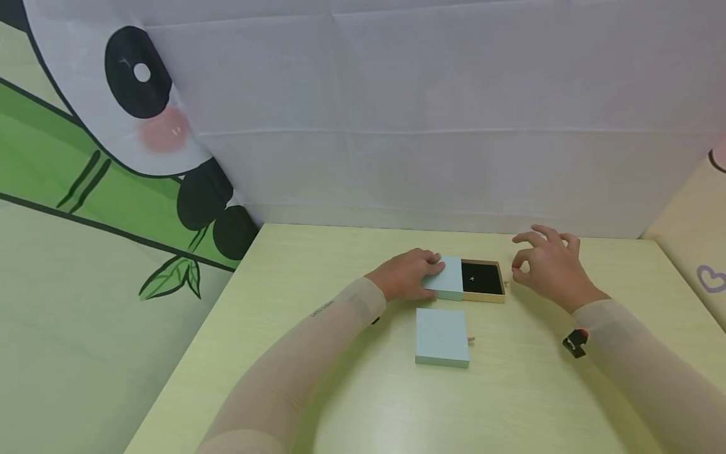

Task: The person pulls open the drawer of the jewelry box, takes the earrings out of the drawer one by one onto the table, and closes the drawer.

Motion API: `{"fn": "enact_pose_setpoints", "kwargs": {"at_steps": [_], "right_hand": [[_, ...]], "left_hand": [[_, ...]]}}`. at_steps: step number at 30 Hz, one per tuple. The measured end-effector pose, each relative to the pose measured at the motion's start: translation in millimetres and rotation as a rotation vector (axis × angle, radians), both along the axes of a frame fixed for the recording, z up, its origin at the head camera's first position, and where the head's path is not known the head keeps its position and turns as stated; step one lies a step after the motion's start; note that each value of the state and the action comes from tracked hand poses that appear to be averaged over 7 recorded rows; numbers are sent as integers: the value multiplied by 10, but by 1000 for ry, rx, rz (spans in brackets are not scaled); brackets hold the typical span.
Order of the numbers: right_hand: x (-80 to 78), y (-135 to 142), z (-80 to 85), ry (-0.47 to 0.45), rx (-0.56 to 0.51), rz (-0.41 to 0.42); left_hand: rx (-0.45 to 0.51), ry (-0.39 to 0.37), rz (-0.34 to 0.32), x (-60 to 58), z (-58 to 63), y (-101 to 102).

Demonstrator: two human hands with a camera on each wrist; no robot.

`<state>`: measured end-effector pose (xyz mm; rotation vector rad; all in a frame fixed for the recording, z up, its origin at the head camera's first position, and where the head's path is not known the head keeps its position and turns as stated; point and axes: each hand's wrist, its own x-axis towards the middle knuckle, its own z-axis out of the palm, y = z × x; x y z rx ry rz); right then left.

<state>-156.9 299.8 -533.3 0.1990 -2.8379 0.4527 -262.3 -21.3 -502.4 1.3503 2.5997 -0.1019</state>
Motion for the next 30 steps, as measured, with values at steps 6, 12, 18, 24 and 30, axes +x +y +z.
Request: {"fn": "enact_pose_setpoints", "kwargs": {"at_steps": [6, 12, 18, 24, 30], "right_hand": [[11, -51, -3, 2, -7, -2], [25, -97, 0, -5, -9, -6], [31, -144, -6, -8, -5, -15], [38, -191, -4, -11, -5, -19], [46, -242, 9, -29, -5, -28]], "left_hand": [[1, -3, -5, 0, 16, -60], [-4, -1, -6, -4, 18, -117], [-6, -1, -3, -9, 21, -173], [1, -8, -9, -20, 21, -233], [6, -1, -18, -30, 26, -292]]}}
